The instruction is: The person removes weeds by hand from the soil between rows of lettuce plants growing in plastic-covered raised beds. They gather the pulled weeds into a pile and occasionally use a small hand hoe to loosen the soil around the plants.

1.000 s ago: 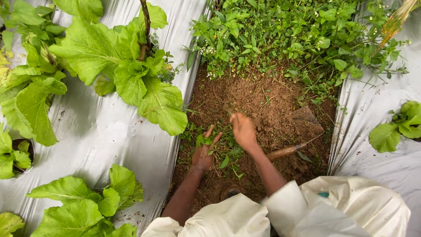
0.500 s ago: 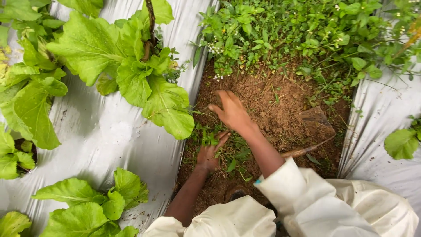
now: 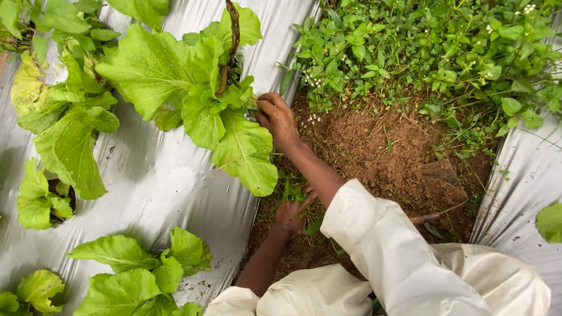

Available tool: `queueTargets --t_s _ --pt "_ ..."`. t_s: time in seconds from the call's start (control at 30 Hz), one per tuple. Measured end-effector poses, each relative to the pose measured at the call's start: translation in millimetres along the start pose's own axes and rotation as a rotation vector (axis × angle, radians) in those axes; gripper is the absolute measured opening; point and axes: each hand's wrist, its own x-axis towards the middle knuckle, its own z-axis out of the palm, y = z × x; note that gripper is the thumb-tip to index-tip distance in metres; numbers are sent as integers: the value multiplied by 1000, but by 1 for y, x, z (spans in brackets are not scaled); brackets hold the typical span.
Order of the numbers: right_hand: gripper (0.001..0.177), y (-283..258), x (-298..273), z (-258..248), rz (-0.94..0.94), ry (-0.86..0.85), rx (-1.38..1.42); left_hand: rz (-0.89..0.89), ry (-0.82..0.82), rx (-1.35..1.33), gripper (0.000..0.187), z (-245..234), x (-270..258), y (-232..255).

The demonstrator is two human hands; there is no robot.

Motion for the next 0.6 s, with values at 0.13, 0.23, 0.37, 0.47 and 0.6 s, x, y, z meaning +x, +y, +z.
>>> queueTargets --t_s 0.13,0.23,0.37,0.47,0.6 --pt "21 2 1 10 -93 27 -17 -21 -46 28 68 -7 1 3" --pt "57 3 -10 19 -141 72 35 -103 -96 -83 58 83 -67 15" --pt "31 -21 -8 11 272 55 644 -15 -119 16 73 150 -111 20" --pt "26 12 2 24 304 22 345 -3 -105 -37 73 99 -88 14" --pt "19 45 5 17 347 107 181 0 -36 27 72 25 -18 3"
